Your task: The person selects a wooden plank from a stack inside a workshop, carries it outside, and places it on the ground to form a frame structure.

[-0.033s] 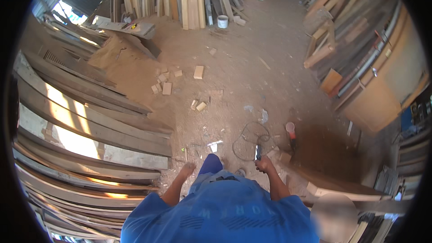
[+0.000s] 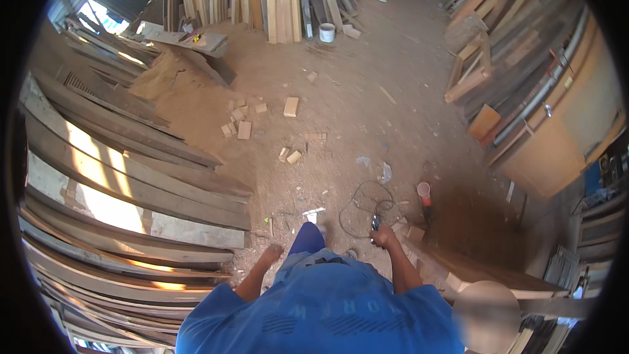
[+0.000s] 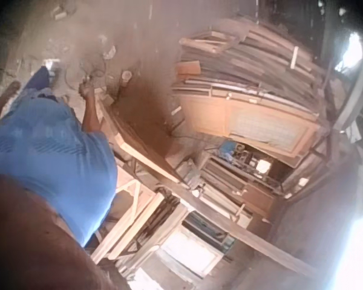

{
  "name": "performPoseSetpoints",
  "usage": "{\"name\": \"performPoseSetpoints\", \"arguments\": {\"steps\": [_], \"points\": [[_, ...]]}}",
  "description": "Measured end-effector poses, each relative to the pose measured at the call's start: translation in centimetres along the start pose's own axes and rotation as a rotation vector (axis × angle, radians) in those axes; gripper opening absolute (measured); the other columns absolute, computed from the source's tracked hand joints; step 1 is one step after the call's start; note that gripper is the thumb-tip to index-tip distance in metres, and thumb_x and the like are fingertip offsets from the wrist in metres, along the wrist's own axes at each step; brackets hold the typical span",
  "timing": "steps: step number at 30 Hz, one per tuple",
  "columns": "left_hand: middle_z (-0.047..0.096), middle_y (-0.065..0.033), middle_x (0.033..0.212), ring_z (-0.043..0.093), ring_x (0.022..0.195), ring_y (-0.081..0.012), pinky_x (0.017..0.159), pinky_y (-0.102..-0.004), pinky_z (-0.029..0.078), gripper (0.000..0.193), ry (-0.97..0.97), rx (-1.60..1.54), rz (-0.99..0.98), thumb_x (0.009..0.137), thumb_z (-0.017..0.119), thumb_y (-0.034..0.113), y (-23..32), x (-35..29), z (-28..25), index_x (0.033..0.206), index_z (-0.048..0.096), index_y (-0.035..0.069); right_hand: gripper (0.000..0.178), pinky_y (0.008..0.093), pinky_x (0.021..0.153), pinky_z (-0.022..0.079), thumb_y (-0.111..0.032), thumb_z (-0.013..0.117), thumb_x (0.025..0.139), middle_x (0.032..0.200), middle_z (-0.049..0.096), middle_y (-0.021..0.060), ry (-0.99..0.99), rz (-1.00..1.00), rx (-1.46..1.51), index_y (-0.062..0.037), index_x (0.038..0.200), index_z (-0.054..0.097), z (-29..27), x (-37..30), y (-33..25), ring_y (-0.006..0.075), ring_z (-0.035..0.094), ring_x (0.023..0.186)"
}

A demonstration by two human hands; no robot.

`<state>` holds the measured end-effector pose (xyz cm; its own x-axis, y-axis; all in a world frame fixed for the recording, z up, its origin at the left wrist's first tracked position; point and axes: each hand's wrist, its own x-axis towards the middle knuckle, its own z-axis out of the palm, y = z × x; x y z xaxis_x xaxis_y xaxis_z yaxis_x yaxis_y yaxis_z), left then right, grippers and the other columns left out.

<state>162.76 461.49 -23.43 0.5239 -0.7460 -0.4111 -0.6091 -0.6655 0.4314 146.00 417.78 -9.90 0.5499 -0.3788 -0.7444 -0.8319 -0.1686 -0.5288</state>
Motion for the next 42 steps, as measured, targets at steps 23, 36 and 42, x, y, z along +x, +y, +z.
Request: {"name": "performPoseSetpoints", "arguments": {"steps": [23, 36, 42], "points": [[0.068, -0.0060, 0.094, 0.064, 0.087, -0.0168, 0.077, -0.0294, 0.050, 0.024, 0.767, -1.676, -0.507, 0.095, 0.053, 0.024, -9.7, 34.5, -29.9, 0.105, 0.060, 0.003, 0.052, 0.0404, 0.069, 0.052, -0.036, 0.072, 0.074, 0.090, 0.068, 0.0268, -0.053, -0.242, -0.512, 0.0105, 0.097, 0.065, -13.2, 37.2, -20.1, 0.0316, 0.069, 0.083], [0.066, -0.0193, 0.090, 0.066, 0.078, -0.0271, 0.063, -0.0386, 0.052, 0.021, 0.004, -1.035, -0.940, 0.083, 0.060, 0.019, -1.7, 42.9, -18.6, 0.090, 0.062, 0.000, 0.018, 0.0349, 0.044, 0.045, -0.017, 0.066, 0.081, 0.058, 0.058, 0.0072, -0.406, -0.214, -0.039, -0.0056, 0.069, 0.060, -29.5, 50.3, -48.0, 0.0190, 0.056, 0.047], [0.066, -0.0170, 0.088, 0.065, 0.075, -0.0250, 0.061, -0.0367, 0.051, 0.026, 0.025, -1.088, -0.817, 0.085, 0.059, 0.023, 4.3, 52.8, -23.5, 0.094, 0.062, -0.001, 0.013, 0.0379, 0.060, 0.054, -0.020, 0.062, 0.091, 0.073, 0.061, 0.0051, -0.803, -0.152, 0.805, -0.0094, 0.086, 0.057, -35.1, 58.9, -58.3, 0.0184, 0.061, 0.064]]}}
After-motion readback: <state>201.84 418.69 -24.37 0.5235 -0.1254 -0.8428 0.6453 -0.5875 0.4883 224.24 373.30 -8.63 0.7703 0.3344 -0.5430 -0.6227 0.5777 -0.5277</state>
